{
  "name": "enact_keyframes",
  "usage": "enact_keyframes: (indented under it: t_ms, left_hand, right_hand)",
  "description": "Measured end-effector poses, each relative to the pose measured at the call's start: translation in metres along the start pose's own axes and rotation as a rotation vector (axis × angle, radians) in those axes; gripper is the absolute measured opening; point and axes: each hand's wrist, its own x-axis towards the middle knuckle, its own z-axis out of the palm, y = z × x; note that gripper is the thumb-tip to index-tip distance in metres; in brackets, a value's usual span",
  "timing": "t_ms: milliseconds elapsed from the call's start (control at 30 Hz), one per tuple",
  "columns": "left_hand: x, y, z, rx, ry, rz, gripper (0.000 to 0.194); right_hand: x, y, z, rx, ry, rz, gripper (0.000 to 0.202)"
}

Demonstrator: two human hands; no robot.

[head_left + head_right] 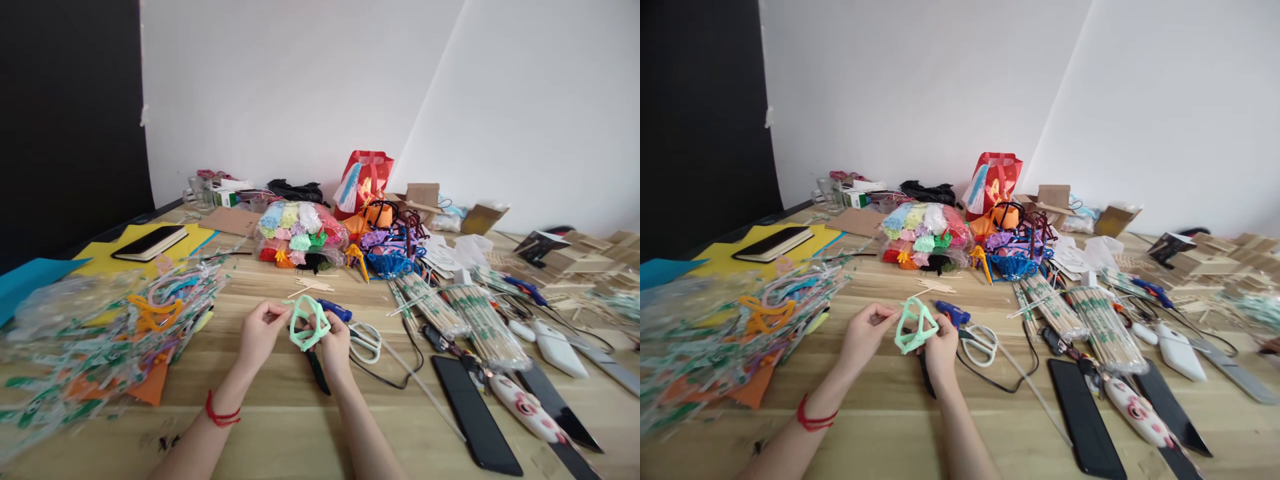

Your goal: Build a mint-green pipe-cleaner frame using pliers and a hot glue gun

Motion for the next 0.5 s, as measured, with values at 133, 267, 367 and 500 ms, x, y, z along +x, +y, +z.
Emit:
enact_keyframes:
  t_ms: [133,267,367,500]
  left_hand:
    - [0.0007,-0.0024,0.0002,0.005,0.023,-0.005,0.022]
    - [0.0010,-0.0037,0.0003,-0.037,0.029,-0.015,0.025]
    - [0.0014,-0.0022,0.0004,-0.049,0.022,-0.030,0.025]
    - [0.0004,0.0037,0.0008,-0.040,0.001,-0.078,0.024]
  right_hand:
    - [-0.0006,-0.0002,0.0003,-0.002,0.004,0.000,0.022]
    - [-0.0014,-0.0010,0.0012,0.004,0.008,-0.009,0.022]
    - [-0.0019,-0.0019,0.0017,0.006,-0.003,-0.011,0.022]
    - [-0.0022,-0.0030,0.0021,0.010,-0.006,-0.013,0.023]
